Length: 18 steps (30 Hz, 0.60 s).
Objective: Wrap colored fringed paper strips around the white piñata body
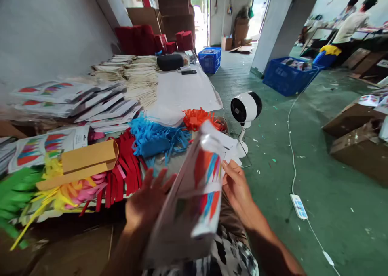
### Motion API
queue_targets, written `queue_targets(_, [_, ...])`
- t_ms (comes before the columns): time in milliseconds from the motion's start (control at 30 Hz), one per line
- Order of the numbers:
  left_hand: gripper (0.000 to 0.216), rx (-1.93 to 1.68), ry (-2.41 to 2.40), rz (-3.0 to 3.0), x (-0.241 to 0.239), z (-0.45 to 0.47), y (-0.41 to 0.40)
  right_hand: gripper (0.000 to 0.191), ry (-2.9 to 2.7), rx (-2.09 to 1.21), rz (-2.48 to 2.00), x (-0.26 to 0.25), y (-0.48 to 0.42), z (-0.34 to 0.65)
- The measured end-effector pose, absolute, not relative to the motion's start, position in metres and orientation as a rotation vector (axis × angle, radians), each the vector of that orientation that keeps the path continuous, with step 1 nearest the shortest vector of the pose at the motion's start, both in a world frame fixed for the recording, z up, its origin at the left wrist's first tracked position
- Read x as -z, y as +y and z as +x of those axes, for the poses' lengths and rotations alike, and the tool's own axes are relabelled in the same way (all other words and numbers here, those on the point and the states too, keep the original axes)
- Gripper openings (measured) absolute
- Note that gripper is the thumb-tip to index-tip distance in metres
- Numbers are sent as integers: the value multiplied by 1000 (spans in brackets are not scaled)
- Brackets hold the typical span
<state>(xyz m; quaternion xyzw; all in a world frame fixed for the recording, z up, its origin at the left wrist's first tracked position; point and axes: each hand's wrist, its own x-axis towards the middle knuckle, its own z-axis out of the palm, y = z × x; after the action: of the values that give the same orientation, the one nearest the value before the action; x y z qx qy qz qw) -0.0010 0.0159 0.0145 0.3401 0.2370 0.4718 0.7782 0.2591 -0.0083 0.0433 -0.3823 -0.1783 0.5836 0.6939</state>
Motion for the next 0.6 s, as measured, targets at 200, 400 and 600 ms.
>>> queue_targets(200, [108, -797, 450, 810, -26, 3, 3, 27, -533, -1302, -1100, -33, -22, 256])
queue_targets(400, [45, -1002, 818, 696, -22, 34, 20, 34, -783, -1360, -1171, -22, -4, 241])
queue_targets(600, [44, -1304, 799, 628, -28, 39, 41, 66, -1082, -1258, -1179, -25, 8, 228])
